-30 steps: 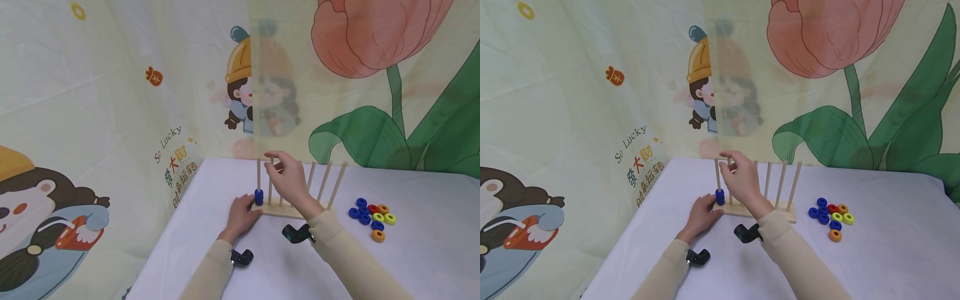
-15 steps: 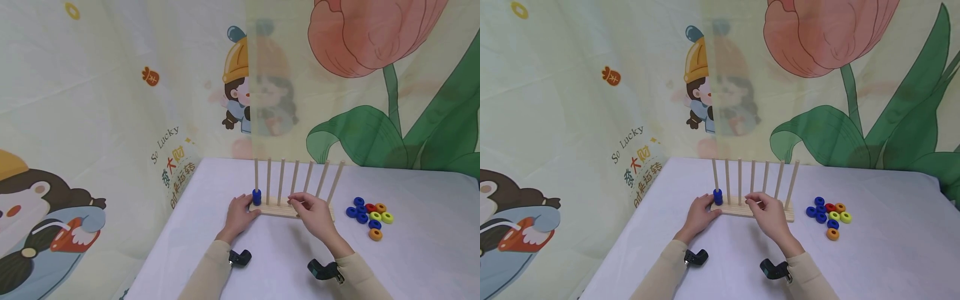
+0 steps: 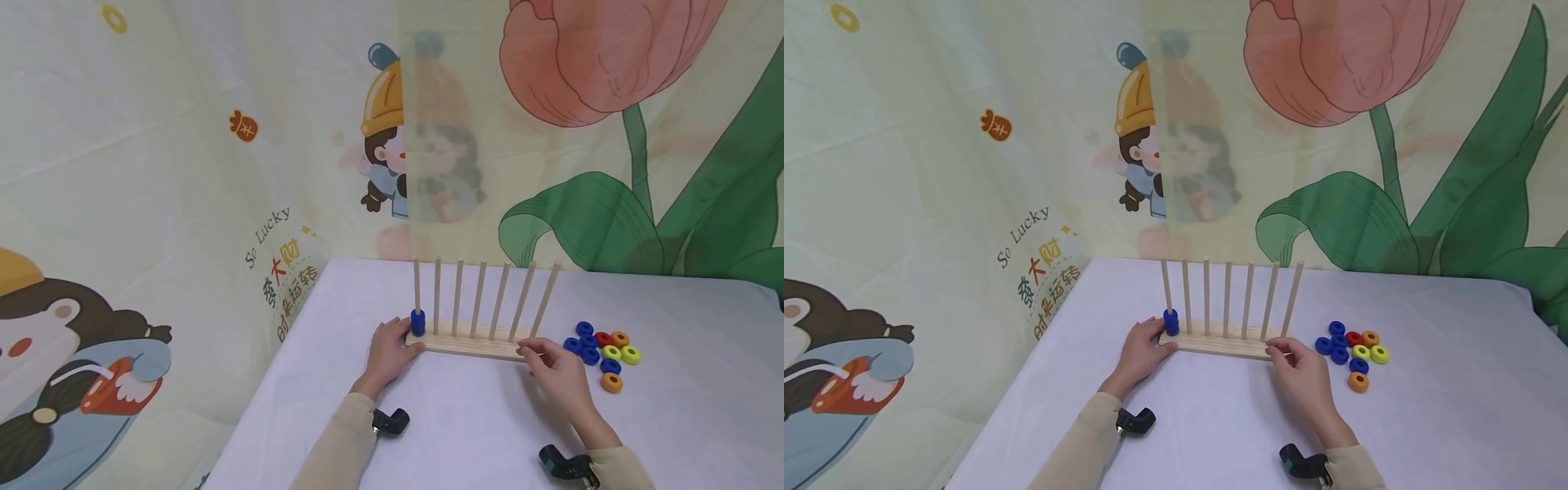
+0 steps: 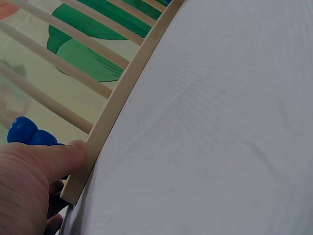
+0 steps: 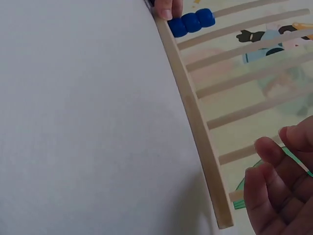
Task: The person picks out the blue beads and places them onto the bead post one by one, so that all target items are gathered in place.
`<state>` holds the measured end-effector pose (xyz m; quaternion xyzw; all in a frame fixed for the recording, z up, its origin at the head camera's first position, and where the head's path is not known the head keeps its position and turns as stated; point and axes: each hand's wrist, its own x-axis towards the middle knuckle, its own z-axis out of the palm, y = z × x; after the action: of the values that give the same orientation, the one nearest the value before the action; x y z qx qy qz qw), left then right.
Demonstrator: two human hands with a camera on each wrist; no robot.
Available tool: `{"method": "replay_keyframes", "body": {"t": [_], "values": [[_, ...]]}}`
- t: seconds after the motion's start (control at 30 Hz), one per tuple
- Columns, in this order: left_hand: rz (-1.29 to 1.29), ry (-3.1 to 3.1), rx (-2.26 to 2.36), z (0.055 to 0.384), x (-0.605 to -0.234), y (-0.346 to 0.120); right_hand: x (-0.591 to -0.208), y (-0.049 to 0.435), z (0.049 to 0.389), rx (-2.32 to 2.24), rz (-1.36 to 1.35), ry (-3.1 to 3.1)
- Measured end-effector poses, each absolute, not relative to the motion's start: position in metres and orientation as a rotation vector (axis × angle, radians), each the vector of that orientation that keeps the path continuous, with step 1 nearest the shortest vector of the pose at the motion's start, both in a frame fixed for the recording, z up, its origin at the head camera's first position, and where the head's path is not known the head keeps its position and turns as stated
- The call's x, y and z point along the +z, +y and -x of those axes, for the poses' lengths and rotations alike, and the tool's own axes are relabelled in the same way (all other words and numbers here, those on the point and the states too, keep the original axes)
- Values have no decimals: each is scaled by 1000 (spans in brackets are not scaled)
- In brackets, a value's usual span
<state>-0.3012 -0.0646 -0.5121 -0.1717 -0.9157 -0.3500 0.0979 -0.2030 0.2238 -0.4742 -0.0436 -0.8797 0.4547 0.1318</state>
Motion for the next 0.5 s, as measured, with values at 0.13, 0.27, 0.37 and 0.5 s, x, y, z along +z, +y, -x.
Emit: {"method": "replay_keyframes", "body": {"t": [0.13, 0.27, 0.37, 0.5], "values": [[515, -2701, -1033, 301, -513, -65, -484, 230, 203, 1237, 150, -2609], [511, -2703, -1052, 300, -513, -65, -490, 235, 201, 1139, 195, -2676], [507, -2695, -1068, 299, -513, -65, -490, 240, 199, 1101, 289, -2650], [510, -2693, -1066, 299, -511, -65, -490, 252, 196, 1085, 463, -2553]]}}
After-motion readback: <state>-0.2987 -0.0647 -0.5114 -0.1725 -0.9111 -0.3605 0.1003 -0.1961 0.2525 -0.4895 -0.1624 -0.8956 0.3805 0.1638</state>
